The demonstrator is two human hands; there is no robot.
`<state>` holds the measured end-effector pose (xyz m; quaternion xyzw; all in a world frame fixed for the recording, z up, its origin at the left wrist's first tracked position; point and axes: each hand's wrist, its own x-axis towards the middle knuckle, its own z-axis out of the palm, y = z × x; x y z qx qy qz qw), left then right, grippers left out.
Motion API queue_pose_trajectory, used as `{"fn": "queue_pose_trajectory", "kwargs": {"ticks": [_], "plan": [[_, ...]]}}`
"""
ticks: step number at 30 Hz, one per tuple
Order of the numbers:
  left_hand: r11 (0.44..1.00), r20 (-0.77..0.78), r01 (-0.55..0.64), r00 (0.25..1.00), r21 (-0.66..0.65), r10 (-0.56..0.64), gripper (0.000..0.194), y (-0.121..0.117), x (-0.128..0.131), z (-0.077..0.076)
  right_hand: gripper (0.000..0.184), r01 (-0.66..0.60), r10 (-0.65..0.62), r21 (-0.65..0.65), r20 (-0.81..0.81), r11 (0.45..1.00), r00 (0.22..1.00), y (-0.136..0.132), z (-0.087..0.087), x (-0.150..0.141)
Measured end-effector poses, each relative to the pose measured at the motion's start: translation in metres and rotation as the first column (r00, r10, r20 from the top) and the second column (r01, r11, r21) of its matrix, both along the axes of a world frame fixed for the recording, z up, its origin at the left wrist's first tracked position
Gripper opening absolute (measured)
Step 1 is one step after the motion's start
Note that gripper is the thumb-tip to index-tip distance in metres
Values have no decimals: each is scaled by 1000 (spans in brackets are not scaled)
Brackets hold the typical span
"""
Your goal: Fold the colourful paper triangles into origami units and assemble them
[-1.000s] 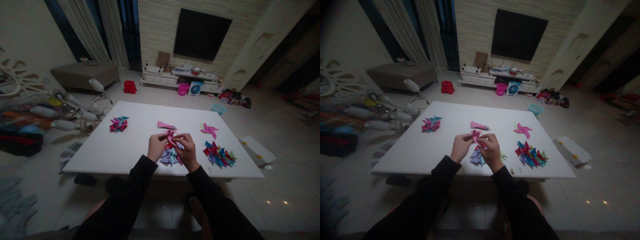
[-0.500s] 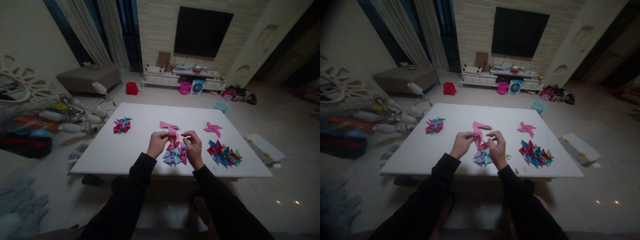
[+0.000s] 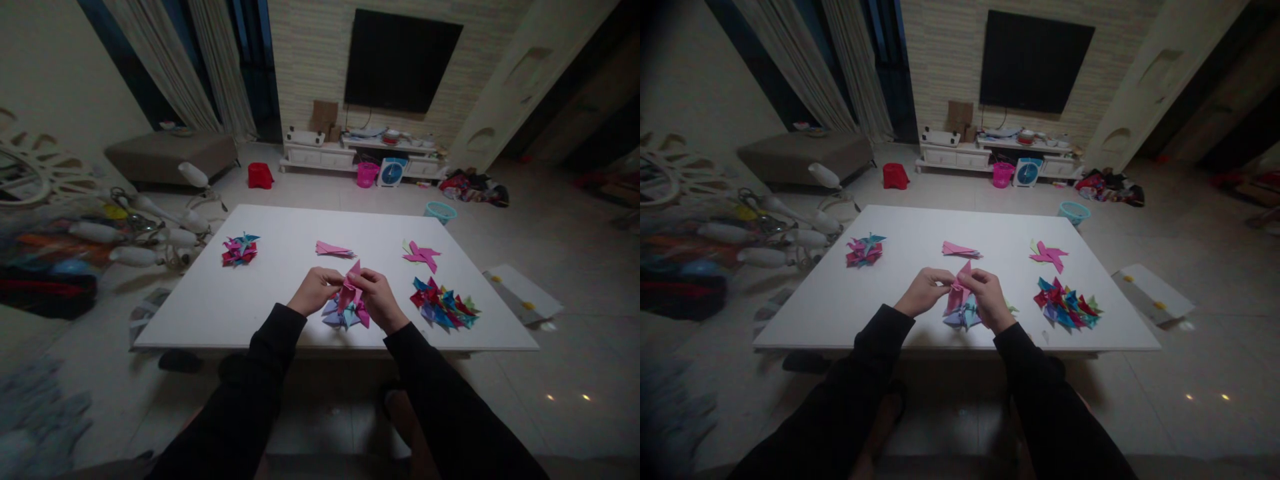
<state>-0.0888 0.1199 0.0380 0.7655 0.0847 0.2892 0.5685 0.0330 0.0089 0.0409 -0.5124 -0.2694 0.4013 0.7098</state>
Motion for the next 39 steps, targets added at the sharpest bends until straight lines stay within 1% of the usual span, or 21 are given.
{"fn": "queue_pose_trajectory", "kwargs": {"ticks": [5,12,15,19,23,26,32,34,36,39], "plan": [[1000,-41,1,999,1,-1,14,0,-4,2,21,21,-15,-40,145,999,989,-1,-2,6],[1000,-56,16,998,17,-15,13,0,-6,4,20,78,-77,3,213,997,974,-1,-4,12],[1000,-70,30,997,6,-30,14,0,-7,6,21,77,-79,17,195,997,978,-2,0,8],[997,-98,71,993,-8,-72,14,-1,-8,8,27,9,-8,-1,210,1000,978,-4,5,1],[997,-121,78,990,-4,-78,15,-1,-7,7,30,49,-40,-29,263,998,964,-3,4,1],[997,-121,73,990,-3,-73,15,1,-7,5,29,58,-40,-52,291,997,956,-2,1,3],[997,-148,72,986,-8,-72,15,1,-9,7,25,28,-25,-7,281,1000,959,-3,2,7],[997,-158,74,985,-1,-73,14,1,-9,8,24,68,-64,-1,283,998,957,-3,1,11],[998,-167,66,984,20,-62,14,0,-10,10,23,143,-141,13,282,990,949,-2,-2,16],[998,-174,50,984,43,-42,15,0,-10,11,25,229,-231,32,204,973,951,0,-5,20]]}}
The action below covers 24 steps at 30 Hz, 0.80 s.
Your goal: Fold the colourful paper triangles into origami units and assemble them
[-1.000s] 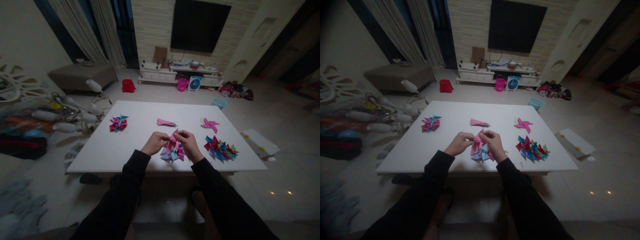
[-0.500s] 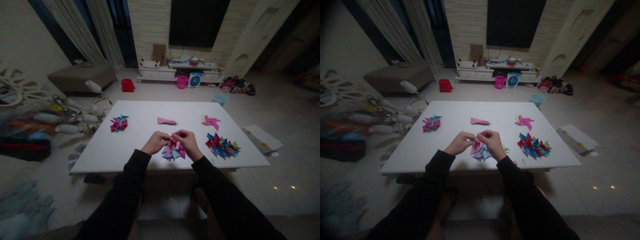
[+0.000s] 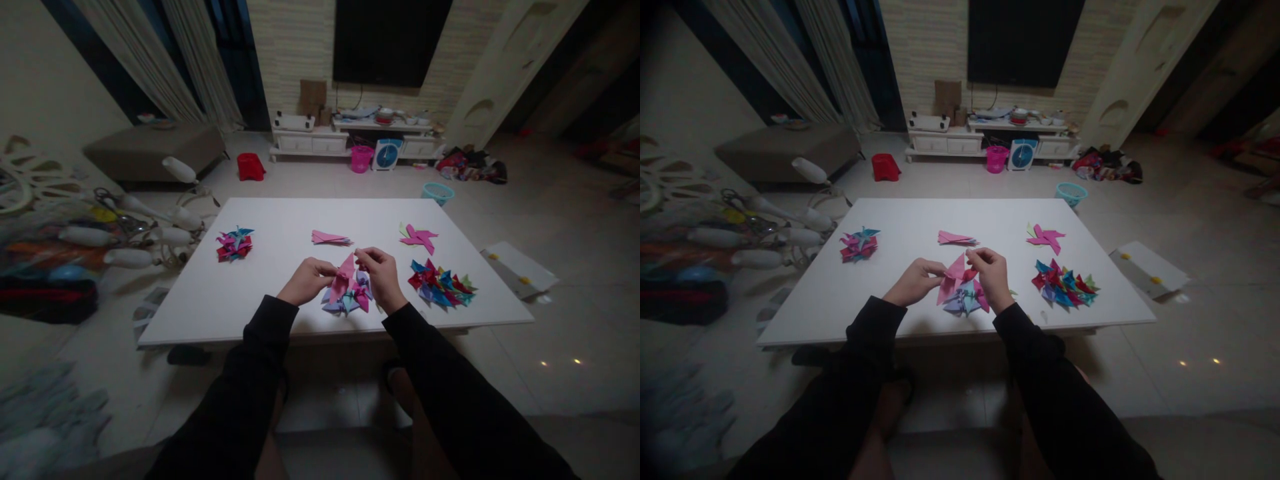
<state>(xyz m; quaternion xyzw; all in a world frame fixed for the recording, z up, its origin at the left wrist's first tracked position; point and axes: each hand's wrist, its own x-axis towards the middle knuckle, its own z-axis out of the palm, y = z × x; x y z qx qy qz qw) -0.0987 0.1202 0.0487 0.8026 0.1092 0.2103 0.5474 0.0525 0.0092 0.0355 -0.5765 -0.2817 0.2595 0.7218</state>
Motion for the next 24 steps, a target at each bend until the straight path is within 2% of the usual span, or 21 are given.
{"fn": "queue_pose_trajectory", "kwargs": {"ticks": [2,4,6,8,11,19,24], "plan": [[1000,9,-5,1000,-8,5,16,0,0,0,29,-40,40,-2,-95,999,995,1,0,-3],[1000,19,2,1000,-21,-1,16,0,0,0,33,-165,161,-23,-144,986,977,1,3,-8],[1000,8,14,1000,-23,-13,15,0,0,0,35,-272,266,-51,-107,961,958,0,5,-13],[1000,-8,11,1000,-15,-11,14,-1,0,-1,35,-295,293,-83,-35,952,956,-1,6,-16],[1000,-32,3,999,-3,-3,13,-1,-1,-1,33,-251,254,-99,14,963,967,-2,5,-16],[1000,-46,-7,999,14,8,12,-1,1,0,26,-203,204,-89,-7,975,979,2,0,-7],[996,-59,-42,997,73,46,14,-1,1,-1,21,67,-65,-50,32,997,997,1,-1,13]]}}
